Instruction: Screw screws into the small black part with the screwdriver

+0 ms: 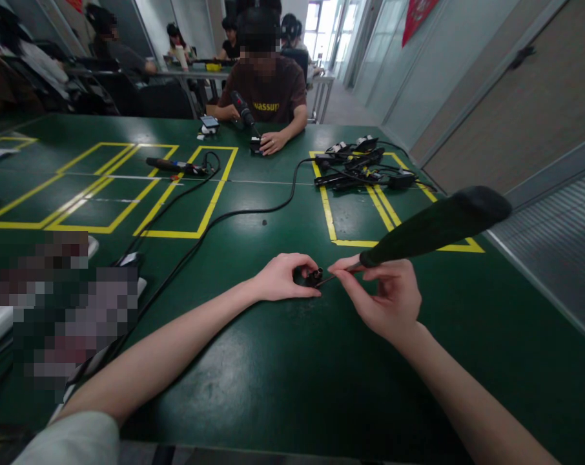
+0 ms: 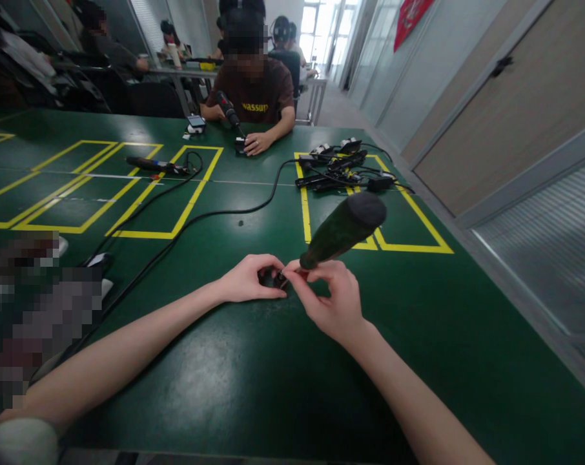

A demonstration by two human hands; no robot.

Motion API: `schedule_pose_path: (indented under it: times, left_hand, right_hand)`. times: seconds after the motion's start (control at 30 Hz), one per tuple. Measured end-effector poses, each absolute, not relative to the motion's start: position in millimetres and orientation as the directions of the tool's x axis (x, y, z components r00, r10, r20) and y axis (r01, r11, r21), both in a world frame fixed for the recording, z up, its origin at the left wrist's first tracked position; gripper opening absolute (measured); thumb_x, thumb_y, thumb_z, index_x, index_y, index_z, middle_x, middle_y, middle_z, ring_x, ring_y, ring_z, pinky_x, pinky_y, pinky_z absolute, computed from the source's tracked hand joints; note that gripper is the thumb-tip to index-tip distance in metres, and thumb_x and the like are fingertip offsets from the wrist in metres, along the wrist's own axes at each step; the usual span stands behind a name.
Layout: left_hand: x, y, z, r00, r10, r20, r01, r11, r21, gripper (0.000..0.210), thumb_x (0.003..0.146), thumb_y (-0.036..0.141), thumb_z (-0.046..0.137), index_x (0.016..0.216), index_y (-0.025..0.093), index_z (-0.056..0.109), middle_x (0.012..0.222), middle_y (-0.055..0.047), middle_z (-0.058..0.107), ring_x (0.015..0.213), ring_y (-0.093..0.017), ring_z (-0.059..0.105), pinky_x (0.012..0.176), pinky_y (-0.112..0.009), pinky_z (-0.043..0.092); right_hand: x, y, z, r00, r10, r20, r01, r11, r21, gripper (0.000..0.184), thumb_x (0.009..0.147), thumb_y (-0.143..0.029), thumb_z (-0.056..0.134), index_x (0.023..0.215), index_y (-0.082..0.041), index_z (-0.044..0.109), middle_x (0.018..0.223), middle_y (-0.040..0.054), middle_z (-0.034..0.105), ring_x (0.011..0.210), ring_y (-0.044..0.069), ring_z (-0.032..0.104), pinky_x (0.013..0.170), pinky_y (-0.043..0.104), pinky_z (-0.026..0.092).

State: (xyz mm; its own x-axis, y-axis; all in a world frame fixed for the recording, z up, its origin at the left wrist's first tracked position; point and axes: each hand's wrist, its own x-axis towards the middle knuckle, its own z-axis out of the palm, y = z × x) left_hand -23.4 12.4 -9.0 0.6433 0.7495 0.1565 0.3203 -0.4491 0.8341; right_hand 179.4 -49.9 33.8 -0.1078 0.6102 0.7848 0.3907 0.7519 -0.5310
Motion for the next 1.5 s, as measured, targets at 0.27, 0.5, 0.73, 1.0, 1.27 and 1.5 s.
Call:
schedule_pose_path:
  times: [0.27,0.5,0.73,1.0,1.27,1.5]
  left_hand:
    - [-23,12,-6,0.643,0.752,0.145,0.338,-0.449,0.827,0.037,0.074,0.04,0.089,0.099,0.018,0.074,0.088,0.0,0.071,0.079,-0.016,0.062,0.078,-0.027,0.048]
    - [-23,12,-6,0.641,0.755,0.141,0.341,-0.444,0.828,0.038,0.073,0.04,0.089,0.099,0.018,0.073,0.088,0.0,0.071,0.08,-0.016,0.063,0.078,-0.027,0.048]
    - [-22,12,-9,0.637,0.755,0.158,0.332,-0.454,0.827,0.04,0.073,0.041,0.089,0.102,0.018,0.074,0.089,0.0,0.072,0.078,-0.015,0.062,0.076,-0.027,0.049]
    - [-23,12,-10,0.637,0.751,0.175,0.336,-0.474,0.814,0.04,0.074,0.041,0.089,0.102,0.017,0.074,0.088,0.0,0.071,0.078,-0.015,0.062,0.076,-0.027,0.048]
    - [-23,13,-10,0.64,0.746,0.184,0.317,-0.474,0.821,0.038,0.073,0.039,0.09,0.099,0.017,0.073,0.087,0.0,0.071,0.077,-0.015,0.061,0.077,-0.027,0.048]
    - [-23,13,-10,0.636,0.752,0.177,0.334,-0.474,0.815,0.039,0.073,0.04,0.09,0.1,0.017,0.074,0.089,0.0,0.072,0.079,-0.016,0.063,0.077,-0.027,0.049]
  right_hand:
    - [175,-56,32,-0.013,0.781,0.624,0.31,0.596,-0.74,0.015,0.086,-0.021,0.083,0.096,-0.024,0.072,0.088,0.0042,0.085,0.079,0.024,0.083,0.075,0.038,0.069]
    - [176,-54,39,-0.083,0.768,0.635,0.348,0.619,-0.704,0.01,0.091,-0.016,0.074,0.092,-0.024,0.079,0.091,0.0035,0.084,0.081,0.022,0.08,0.076,0.037,0.067]
    - [171,-53,42,-0.038,0.803,0.595,0.305,0.576,-0.758,0.014,0.087,-0.014,0.075,0.097,-0.023,0.08,0.092,0.0039,0.082,0.077,0.019,0.077,0.071,0.032,0.067]
    - [170,-55,39,0.035,0.877,0.478,0.162,0.467,-0.869,0.008,0.086,-0.014,0.076,0.089,-0.021,0.079,0.087,0.0048,0.083,0.074,0.018,0.08,0.073,0.029,0.07]
    - [169,-53,45,0.036,0.838,0.545,0.189,0.53,-0.827,0.011,0.079,-0.011,0.08,0.079,-0.022,0.079,0.087,0.0036,0.079,0.078,0.018,0.078,0.067,0.026,0.068]
    - [171,-55,39,0.012,0.852,0.523,0.227,0.507,-0.831,0.015,0.088,-0.014,0.074,0.1,-0.022,0.079,0.095,0.0045,0.085,0.081,0.019,0.082,0.08,0.032,0.07]
